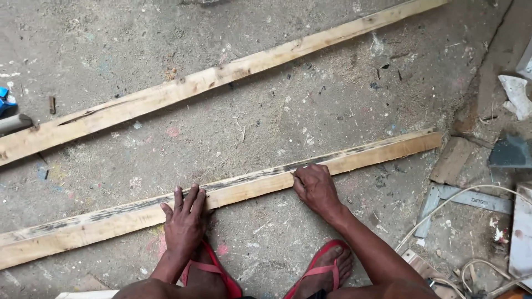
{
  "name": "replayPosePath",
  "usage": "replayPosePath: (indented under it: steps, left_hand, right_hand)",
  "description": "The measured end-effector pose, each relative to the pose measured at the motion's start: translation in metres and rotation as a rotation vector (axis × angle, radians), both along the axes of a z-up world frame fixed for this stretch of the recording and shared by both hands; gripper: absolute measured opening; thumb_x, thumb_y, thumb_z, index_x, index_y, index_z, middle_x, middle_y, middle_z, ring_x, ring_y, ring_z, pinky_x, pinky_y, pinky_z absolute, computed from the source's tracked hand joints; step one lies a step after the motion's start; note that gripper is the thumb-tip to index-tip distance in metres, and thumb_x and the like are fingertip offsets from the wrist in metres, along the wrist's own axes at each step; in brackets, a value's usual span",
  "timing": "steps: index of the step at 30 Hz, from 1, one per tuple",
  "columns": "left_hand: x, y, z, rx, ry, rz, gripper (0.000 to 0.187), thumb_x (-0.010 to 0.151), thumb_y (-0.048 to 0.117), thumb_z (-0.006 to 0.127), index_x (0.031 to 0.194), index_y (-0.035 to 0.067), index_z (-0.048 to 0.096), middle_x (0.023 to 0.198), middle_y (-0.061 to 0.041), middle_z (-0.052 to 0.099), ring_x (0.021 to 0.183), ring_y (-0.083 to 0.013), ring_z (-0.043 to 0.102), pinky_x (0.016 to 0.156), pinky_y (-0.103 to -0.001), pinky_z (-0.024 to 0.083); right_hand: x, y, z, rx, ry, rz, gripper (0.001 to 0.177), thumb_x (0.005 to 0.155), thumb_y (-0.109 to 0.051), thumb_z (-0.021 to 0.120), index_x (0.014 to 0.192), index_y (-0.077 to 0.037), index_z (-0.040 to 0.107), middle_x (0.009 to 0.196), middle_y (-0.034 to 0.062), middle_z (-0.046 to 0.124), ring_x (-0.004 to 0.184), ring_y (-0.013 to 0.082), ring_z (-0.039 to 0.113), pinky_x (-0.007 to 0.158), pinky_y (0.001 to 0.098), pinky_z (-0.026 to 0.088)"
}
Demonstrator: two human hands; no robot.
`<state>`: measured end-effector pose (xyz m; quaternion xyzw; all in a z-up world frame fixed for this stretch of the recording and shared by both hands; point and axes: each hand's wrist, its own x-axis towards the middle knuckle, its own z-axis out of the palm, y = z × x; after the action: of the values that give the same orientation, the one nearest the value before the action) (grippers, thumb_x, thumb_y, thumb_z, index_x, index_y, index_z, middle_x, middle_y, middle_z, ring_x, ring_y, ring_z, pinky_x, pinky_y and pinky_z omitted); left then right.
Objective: Measuring and marking wooden planks using a tape measure and pencil on the floor
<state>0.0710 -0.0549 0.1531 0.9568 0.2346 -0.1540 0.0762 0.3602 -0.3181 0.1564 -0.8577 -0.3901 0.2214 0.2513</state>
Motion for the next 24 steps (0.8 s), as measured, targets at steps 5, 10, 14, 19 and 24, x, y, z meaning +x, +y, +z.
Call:
replayPosePath:
  steps: [5,10,14,19,24]
  left_hand:
    - [-0.003,0.0,0.0,-0.021,0.025,-0.002,0.072,0.083,0.035,0.068,0.151,0.027,0.047,0.167,0.007,0.037,0.156,-0.0355,0.028,0.116,-0.075,0.031]
    - [0.0,-0.001,0.006,-0.007,0.018,-0.004,0.073,0.083,0.041,0.068,0.151,0.027,0.048,0.164,0.006,0.041,0.153,-0.0378,0.035,0.112,-0.077,0.034]
    - [0.0,-0.007,0.013,0.001,0.039,0.013,0.066,0.088,0.033,0.059,0.152,0.027,0.044,0.164,0.006,0.04,0.153,-0.0382,0.035,0.108,-0.077,0.035]
    - [0.011,-0.003,0.023,-0.059,-0.028,0.051,0.06,0.089,0.048,0.069,0.145,0.029,0.057,0.152,0.002,0.054,0.144,-0.0421,0.044,0.104,-0.077,0.04]
    - [0.013,-0.003,0.034,-0.12,-0.084,0.069,0.06,0.089,0.043,0.071,0.143,0.023,0.057,0.153,-0.002,0.053,0.142,-0.0435,0.044,0.103,-0.077,0.039]
  right_hand:
    - [-0.001,0.001,-0.011,-0.055,-0.062,0.102,0.018,0.092,-0.009,0.066,0.079,-0.016,0.055,0.056,-0.0016,0.047,0.063,0.017,0.042,0.076,0.0364,0.04]
    - [0.039,-0.036,-0.02,-0.636,-0.15,0.52,0.022,0.086,-0.006,0.056,0.069,-0.018,0.061,0.063,-0.0012,0.059,0.055,0.0119,0.052,0.056,0.032,0.053]
    - [0.092,0.028,0.136,-0.459,-0.159,0.19,0.01,0.092,-0.019,0.061,0.088,-0.014,0.069,0.062,0.0045,0.065,0.048,0.0203,0.057,0.047,0.0381,0.047]
    - [0.061,0.07,0.151,-0.451,0.219,0.296,0.026,0.093,-0.026,0.057,0.114,-0.013,0.064,0.088,0.0219,0.076,0.093,0.0462,0.073,0.081,0.0592,0.058]
    - [-0.055,0.128,0.078,-0.206,0.544,0.181,0.017,0.098,-0.025,0.057,0.104,-0.009,0.062,0.084,0.0205,0.073,0.088,0.0431,0.072,0.075,0.0535,0.056]
